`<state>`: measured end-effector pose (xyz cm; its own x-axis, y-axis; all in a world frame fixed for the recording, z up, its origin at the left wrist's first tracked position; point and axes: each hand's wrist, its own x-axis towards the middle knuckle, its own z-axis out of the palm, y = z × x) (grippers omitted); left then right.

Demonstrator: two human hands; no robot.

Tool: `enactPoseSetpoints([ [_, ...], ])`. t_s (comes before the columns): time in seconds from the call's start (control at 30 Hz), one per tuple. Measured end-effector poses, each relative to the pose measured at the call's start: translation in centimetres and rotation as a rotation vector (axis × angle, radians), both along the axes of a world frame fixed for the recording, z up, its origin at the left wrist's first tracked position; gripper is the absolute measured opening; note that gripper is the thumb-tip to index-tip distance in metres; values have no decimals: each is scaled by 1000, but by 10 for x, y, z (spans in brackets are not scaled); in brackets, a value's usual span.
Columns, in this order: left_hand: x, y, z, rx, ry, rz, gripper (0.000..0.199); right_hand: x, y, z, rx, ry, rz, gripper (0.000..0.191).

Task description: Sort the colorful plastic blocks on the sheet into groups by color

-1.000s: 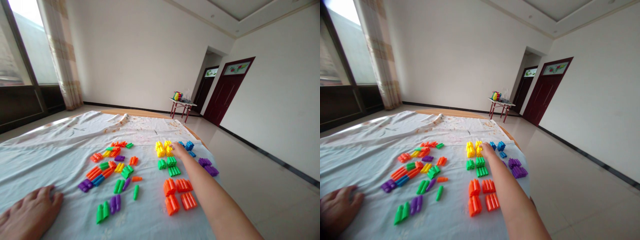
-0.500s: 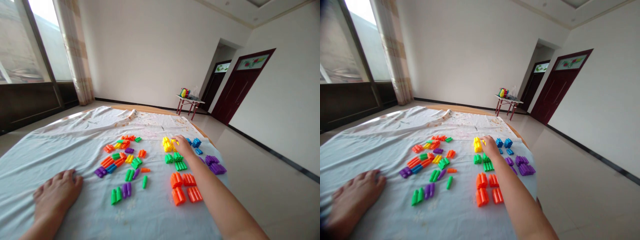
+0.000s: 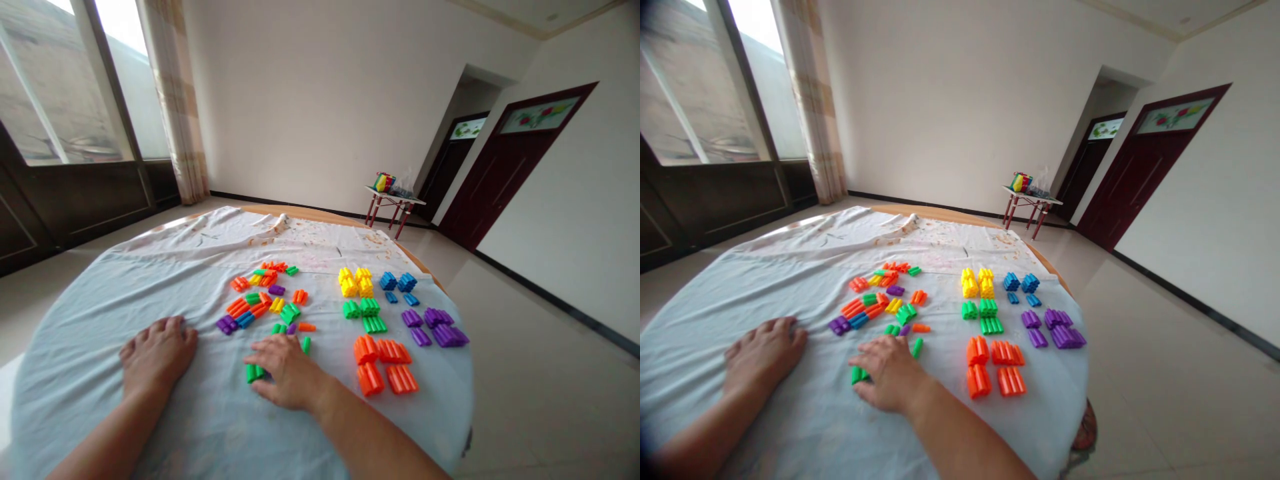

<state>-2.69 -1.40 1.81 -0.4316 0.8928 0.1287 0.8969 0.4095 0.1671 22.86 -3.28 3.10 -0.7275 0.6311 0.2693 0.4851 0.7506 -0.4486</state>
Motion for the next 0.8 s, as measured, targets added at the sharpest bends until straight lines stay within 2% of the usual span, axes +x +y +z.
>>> enactPoseSetpoints([
  [0.17,0,-1,1,10,-5,-6,57,8,2,-3,13,-112,-30,27],
  [0.43,-4,4,-2,-13,9,8,59,30,1,8,10,-126,-160,26],
  [0.53,-12,9,-12,-12,33,-10,61,27,0,6,-8,-126,-188,26],
  [0.63,-24,17,-28,10,52,-29,62,26,1,5,-21,-78,-195,29],
  [0.8,-47,36,-56,20,12,-17,62,36,3,12,-20,154,-157,38],
])
